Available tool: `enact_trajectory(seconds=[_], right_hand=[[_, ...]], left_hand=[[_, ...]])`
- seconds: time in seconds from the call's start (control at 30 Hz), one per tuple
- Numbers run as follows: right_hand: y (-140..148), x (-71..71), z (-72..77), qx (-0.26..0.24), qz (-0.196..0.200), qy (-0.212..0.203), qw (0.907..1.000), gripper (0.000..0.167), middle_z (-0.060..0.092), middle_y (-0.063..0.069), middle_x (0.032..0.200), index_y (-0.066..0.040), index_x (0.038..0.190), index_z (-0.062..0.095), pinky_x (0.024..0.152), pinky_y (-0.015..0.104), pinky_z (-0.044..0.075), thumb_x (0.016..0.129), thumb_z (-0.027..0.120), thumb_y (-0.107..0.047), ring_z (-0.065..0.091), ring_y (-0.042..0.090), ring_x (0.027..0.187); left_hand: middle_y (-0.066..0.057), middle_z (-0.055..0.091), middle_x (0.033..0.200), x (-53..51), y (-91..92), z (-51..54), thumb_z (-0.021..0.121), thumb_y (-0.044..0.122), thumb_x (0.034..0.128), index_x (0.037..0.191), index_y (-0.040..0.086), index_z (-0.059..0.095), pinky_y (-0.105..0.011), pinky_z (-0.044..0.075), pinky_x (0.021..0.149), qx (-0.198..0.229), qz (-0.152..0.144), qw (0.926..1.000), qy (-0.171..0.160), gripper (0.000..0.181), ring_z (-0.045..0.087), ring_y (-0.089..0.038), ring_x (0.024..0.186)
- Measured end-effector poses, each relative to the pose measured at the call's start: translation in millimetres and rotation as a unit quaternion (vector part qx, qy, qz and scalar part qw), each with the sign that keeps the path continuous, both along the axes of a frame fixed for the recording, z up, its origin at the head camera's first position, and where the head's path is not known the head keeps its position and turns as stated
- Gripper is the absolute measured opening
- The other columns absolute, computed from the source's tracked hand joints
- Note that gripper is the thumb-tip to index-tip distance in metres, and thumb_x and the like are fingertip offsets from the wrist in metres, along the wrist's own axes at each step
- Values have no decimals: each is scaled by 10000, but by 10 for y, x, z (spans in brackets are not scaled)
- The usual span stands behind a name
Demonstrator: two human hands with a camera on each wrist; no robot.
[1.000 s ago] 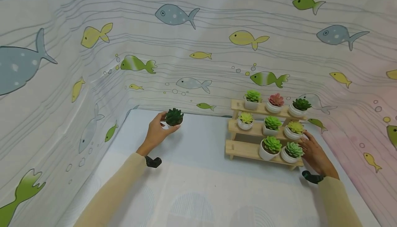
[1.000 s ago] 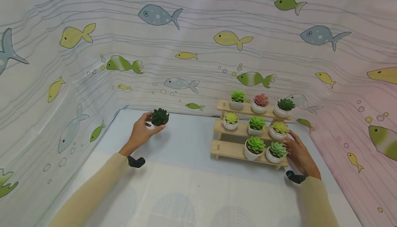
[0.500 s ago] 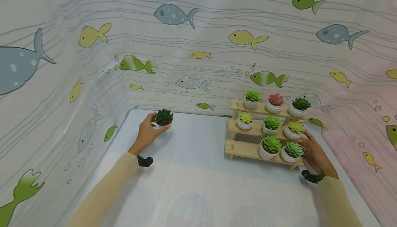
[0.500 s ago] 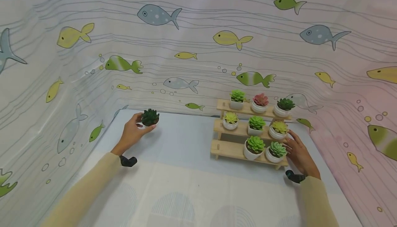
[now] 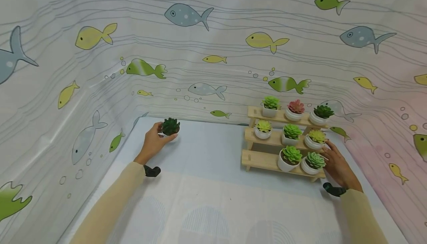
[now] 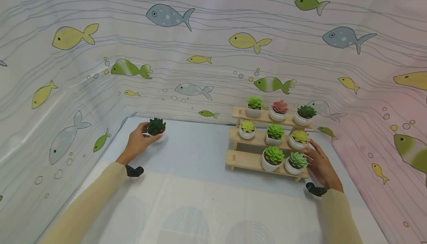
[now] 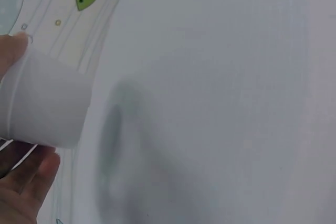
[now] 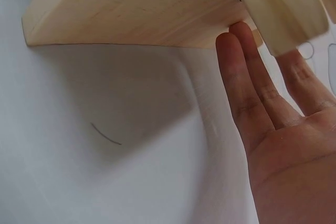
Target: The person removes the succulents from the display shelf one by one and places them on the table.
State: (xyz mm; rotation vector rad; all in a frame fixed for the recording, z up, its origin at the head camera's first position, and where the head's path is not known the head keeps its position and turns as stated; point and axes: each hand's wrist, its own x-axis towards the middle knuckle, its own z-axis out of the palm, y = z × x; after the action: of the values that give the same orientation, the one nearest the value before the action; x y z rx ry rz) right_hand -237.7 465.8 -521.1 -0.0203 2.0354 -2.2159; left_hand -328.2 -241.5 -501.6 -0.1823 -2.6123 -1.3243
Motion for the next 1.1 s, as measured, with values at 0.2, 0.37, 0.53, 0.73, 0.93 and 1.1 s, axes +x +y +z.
enact_trajectory(seconds=[0.2,0.37,0.53,0.73,0.93,1.1], right_hand=[[-6,-5,-27,-72,-12,30,10000,611,195,51,1588,-394,1638,56,879,186,512,1134,396,-338,530,-48,1153],[5,13,-49,-217,58,38,9997,629,153,40,1613,-396,1647,3,882,200,525,1142,370,-321,541,-53,1146],[10,7,-51,-219,105,138,9996,614,170,24,1606,-395,1647,16,888,196,522,1145,358,-303,544,-56,1152],[7,1,-38,-203,138,184,9995,599,189,15,1596,-392,1645,35,892,199,523,1147,352,-286,545,-61,1161],[-12,-1,-24,-149,61,159,9997,593,191,31,1594,-385,1638,61,890,196,521,1141,375,-306,538,-47,1159],[-12,0,-14,-159,69,99,9998,598,176,20,1601,-393,1639,45,901,186,513,1142,367,-310,517,-39,1179]], left_hand=[[-264,538,1369,-47,-109,-35,792,478,899,1533,-26,348,-497,515,971,-54,193,9995,-244,923,564,-384,1202],[-289,509,1418,-81,-208,-54,782,495,903,1546,-21,332,-536,500,998,14,377,9986,-383,939,535,-417,1257],[-300,477,1448,-110,-291,-79,778,514,898,1558,-26,307,-553,482,1019,102,497,9978,-431,975,505,-431,1289],[-306,430,1487,-149,-328,-67,755,536,908,1592,-17,246,-565,457,1045,131,597,9965,-568,1015,467,-441,1327],[-280,433,1498,-203,-331,-78,770,530,898,1590,5,267,-582,421,1072,237,719,9947,-691,1003,443,-431,1352],[-273,440,1492,-232,-323,-87,774,518,900,1580,3,287,-594,385,1100,323,807,9937,-710,981,418,-432,1375]])
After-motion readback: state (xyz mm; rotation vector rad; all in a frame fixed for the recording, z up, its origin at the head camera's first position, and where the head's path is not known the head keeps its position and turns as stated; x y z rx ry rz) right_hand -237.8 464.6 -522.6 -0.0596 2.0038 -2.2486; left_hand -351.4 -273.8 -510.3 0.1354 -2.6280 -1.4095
